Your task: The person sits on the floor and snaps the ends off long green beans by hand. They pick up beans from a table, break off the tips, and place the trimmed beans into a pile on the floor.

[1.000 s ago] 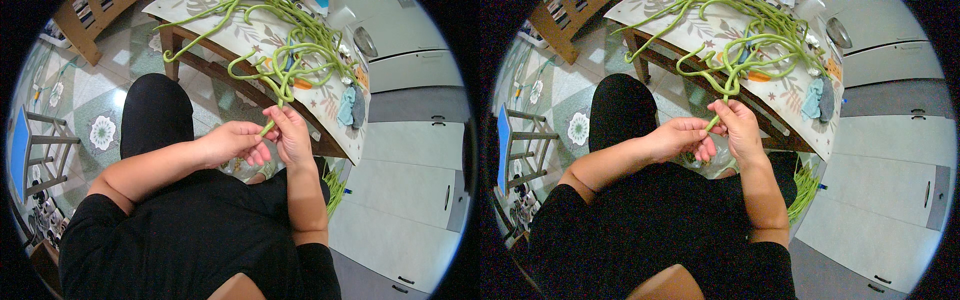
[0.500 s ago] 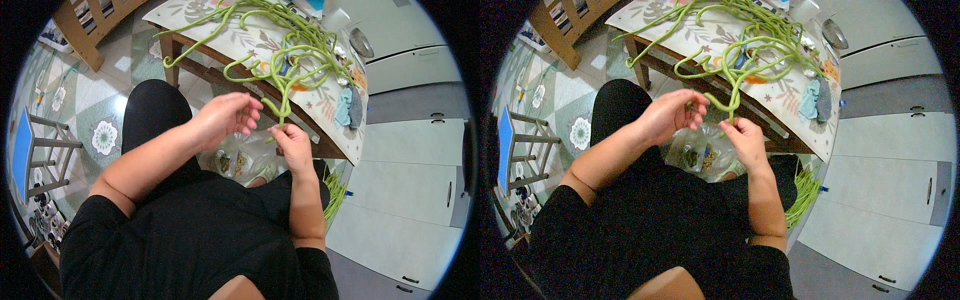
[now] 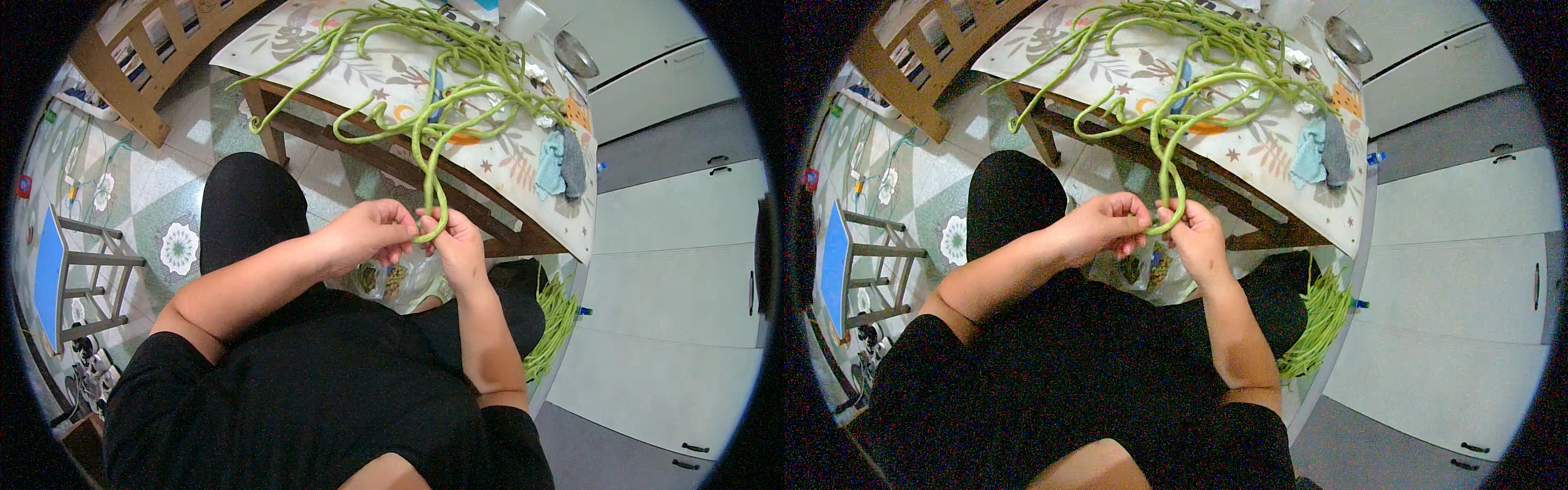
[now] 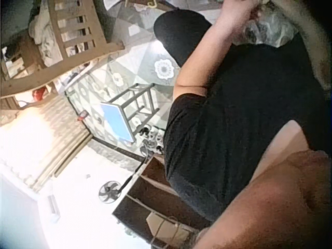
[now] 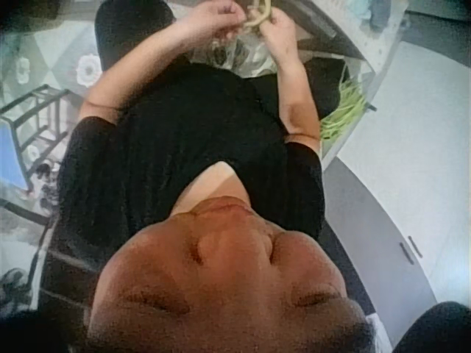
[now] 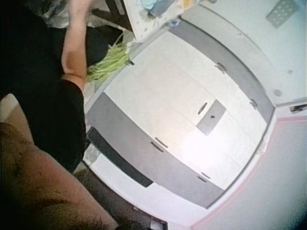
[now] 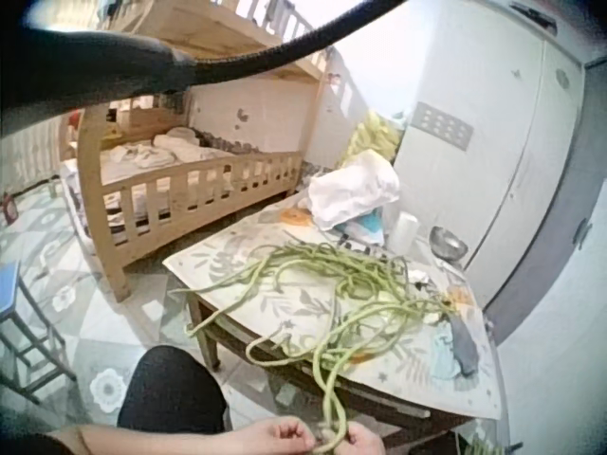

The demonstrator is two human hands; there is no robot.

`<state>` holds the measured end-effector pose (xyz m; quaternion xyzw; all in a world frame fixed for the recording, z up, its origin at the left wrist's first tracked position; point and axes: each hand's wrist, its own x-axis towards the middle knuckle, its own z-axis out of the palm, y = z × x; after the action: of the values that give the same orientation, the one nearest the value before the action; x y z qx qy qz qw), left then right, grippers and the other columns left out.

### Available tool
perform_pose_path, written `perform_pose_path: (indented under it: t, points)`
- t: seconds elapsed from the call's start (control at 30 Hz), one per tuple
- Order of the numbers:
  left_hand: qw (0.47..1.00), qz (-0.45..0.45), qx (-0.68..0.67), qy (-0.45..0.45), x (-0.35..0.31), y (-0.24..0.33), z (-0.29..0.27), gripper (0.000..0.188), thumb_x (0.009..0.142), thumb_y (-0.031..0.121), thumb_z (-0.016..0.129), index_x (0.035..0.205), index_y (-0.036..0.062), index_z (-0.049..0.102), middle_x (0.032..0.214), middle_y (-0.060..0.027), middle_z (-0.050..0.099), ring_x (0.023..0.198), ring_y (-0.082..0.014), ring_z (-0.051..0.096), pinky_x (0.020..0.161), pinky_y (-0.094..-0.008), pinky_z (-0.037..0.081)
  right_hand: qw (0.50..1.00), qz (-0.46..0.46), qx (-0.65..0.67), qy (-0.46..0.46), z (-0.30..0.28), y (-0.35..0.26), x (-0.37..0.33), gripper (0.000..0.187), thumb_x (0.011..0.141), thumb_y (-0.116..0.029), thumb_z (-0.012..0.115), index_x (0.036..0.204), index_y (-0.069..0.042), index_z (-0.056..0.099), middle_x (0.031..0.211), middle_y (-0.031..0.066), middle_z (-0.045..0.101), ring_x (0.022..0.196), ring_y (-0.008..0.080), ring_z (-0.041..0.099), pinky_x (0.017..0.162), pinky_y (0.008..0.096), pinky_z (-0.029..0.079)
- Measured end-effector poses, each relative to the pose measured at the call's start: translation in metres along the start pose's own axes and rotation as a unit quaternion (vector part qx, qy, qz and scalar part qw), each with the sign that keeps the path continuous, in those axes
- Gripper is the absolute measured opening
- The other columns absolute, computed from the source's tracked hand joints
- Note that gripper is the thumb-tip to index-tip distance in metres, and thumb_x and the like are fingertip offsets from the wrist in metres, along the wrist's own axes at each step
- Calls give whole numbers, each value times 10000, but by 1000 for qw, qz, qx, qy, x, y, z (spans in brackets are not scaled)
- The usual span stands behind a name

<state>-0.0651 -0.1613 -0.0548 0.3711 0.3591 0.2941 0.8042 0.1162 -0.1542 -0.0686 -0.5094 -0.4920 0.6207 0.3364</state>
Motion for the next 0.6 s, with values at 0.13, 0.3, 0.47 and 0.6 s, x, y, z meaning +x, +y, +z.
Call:
perform_pose_path:
  t: [0.13,0.3,0.47,0.6]
  points:
    - [998,58,1,-28,-3,-6,11,218,862,282,471,845,71,527,709,4,532,561,-53,461,502,-178,367,980,-15,184,-69,8,-7,-3,290,854,-103,425,1112,23,470,1033,151,553,898,177,554,749,285,455]
    - [999,39,13,33,7,-9,9,234,872,287,451,858,71,540,677,5,525,529,-62,441,469,-186,341,952,10,296,-84,-3,-1,2,316,879,-215,340,1022,13,505,964,128,572,833,186,568,709,329,456]
    - [999,23,-5,48,6,-12,15,187,863,257,475,837,79,527,623,25,490,492,-54,406,441,-173,306,953,9,296,-60,-15,5,3,224,865,-258,439,907,-60,536,758,32,571,631,103,519,518,230,391]
    - [955,208,-24,210,16,-12,10,184,852,272,489,893,95,518,568,69,390,455,-30,306,411,-182,232,950,-5,306,-62,-18,-3,0,156,838,-204,506,878,-58,543,700,12,554,536,77,472,448,180,346]
